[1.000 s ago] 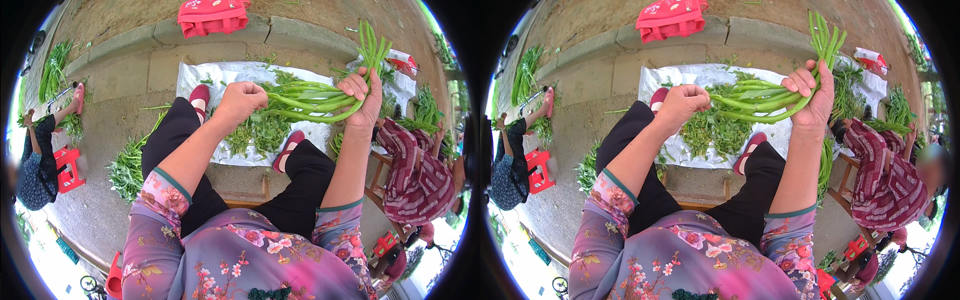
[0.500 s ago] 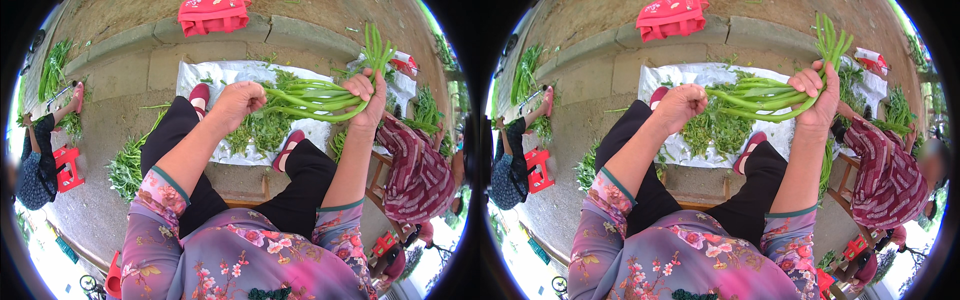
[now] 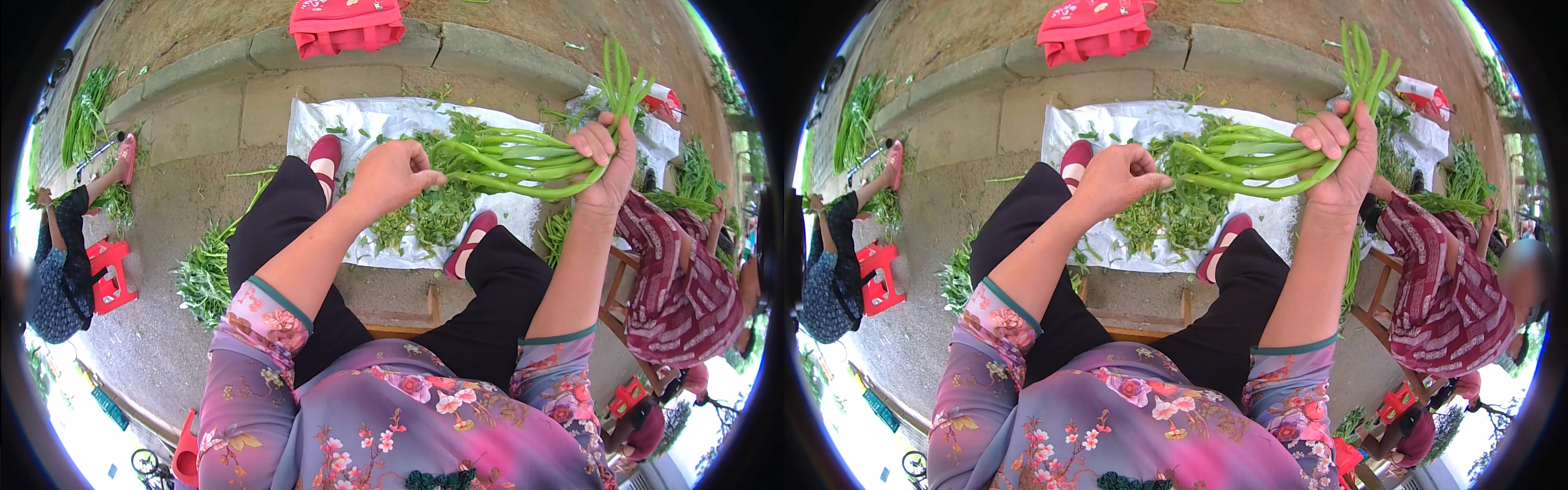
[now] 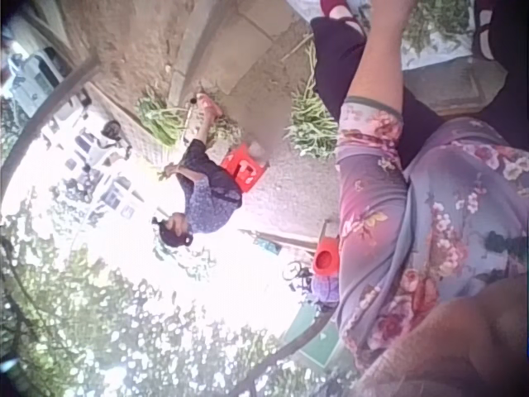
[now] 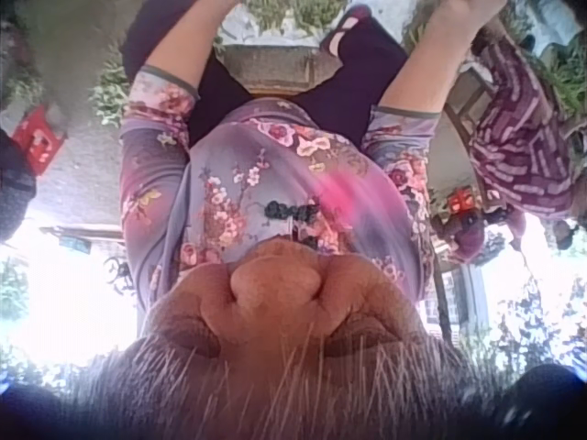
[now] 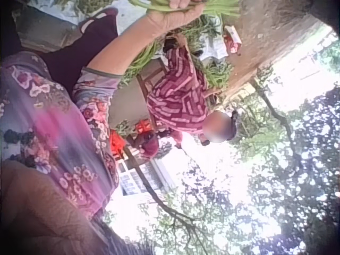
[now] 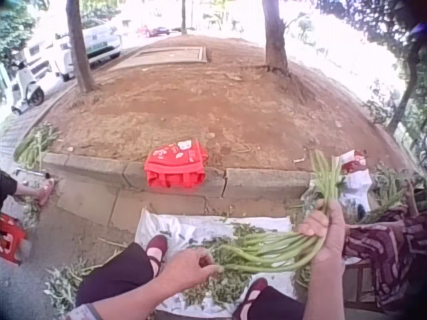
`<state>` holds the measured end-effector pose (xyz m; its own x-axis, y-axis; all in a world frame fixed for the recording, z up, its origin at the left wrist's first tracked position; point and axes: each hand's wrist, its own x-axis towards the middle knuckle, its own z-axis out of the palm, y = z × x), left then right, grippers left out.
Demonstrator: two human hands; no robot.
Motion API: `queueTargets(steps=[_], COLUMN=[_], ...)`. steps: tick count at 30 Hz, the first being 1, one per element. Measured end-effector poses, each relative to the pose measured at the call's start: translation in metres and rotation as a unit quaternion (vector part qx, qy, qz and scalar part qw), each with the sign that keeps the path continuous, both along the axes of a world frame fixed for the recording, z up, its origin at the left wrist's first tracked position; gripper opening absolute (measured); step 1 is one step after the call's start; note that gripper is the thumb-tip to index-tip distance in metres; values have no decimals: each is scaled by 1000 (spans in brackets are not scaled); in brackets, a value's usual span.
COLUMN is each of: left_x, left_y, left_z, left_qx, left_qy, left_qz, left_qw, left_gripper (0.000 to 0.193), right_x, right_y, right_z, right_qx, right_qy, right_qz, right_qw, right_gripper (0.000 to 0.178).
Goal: The person holds a bundle of green leafy stems and pulls individual leaves or small sprigs from the stems with their hands. The person continues to pick and separate the leaves until the bundle is finished.
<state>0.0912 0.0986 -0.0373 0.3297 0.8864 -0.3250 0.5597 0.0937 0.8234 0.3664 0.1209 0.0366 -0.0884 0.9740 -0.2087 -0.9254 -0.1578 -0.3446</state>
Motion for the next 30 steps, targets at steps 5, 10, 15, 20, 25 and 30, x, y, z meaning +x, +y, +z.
queueTargets(steps=[5,10,15,20,25,30], left_x=[8,9,6,5,7,8], left_y=[2,1,1,0,-3,-4], left_z=[-2,-3,-2,4,6,8], left_qx=[137,169,120,96,122,149], left_qy=[-94,-110,-100,-82,-40,-30], left_qz=[53,5,-46,-74,-88,-86], left_qw=[985,979,987,989,988,985], left_gripper=[15,15,8,7,7,7], right_x=[-12,-24,-26,-27,-32,-27], right_y=[3,4,5,5,6,7], right_z=[-4,-7,-7,-7,-7,-8], right_qx=[7,-10,-21,-31,-33,-32], right_qy=[8,-11,-21,-37,-41,-39], right_qz=[46,61,62,58,66,56], right_qw=[999,998,998,997,996,997], right_gripper=[25,25,24,23,22,22])
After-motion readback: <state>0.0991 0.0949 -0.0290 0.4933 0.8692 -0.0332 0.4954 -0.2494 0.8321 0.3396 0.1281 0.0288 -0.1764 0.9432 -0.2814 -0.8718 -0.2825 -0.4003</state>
